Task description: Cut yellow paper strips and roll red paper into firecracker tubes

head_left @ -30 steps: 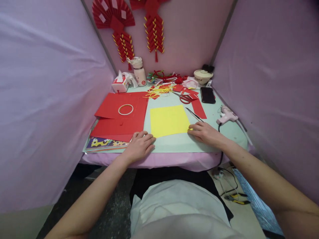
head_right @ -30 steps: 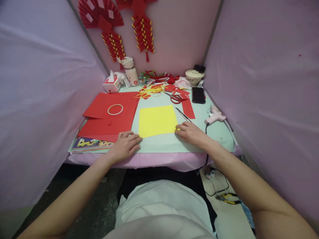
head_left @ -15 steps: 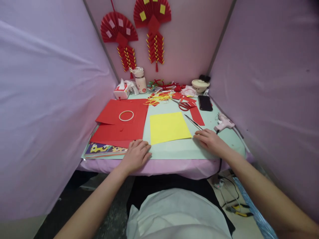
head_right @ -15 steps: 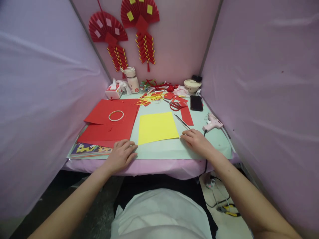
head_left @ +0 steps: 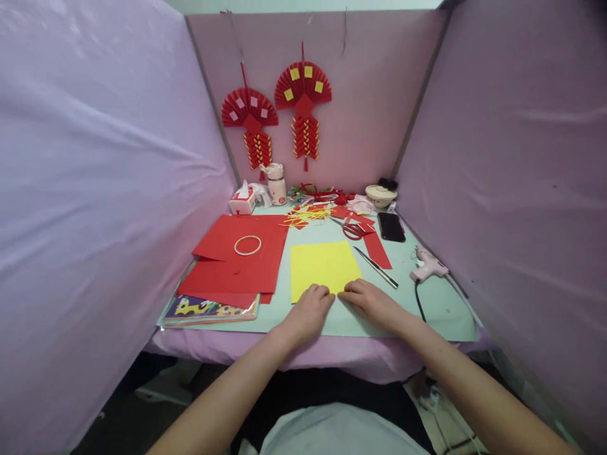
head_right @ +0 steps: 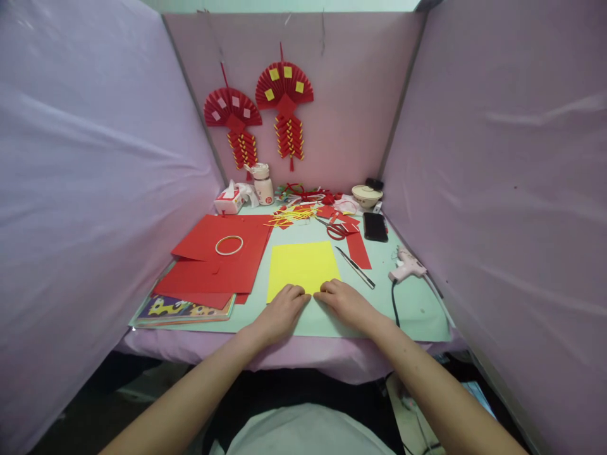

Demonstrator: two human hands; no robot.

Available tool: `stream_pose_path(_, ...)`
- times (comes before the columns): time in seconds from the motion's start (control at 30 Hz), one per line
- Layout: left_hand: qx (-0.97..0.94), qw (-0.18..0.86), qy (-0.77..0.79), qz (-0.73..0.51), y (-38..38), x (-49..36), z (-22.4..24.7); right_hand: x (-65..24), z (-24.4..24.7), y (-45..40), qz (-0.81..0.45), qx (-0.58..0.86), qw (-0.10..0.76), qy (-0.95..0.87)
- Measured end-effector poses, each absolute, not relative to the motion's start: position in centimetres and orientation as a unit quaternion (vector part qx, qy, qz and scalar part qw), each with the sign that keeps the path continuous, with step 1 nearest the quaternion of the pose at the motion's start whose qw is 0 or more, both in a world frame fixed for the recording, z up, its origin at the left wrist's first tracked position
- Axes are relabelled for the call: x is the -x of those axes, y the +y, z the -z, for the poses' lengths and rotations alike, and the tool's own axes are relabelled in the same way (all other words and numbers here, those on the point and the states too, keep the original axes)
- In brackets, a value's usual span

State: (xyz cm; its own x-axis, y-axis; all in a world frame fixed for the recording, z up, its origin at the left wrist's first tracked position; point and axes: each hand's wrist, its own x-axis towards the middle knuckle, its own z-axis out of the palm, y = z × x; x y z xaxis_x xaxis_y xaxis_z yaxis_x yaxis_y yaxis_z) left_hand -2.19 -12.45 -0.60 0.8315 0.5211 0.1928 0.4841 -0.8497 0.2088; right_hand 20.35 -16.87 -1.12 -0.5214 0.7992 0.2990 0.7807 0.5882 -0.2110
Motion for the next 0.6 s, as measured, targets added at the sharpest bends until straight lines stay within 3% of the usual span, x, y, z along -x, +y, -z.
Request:
stream_pose_path(0.33,-0.961,0.035,0.258,-0.097,-12.04,2.28,1.12,-19.78,0.70,-16.76,0.027,0.469,0.097,-0.878)
stream_pose_path(0.6,-0.965,0.034,0.240,-0.101,-11.63,3.16,0.36,-20.20,0.17,-16.66,0.043,0.450,0.109,-0.886)
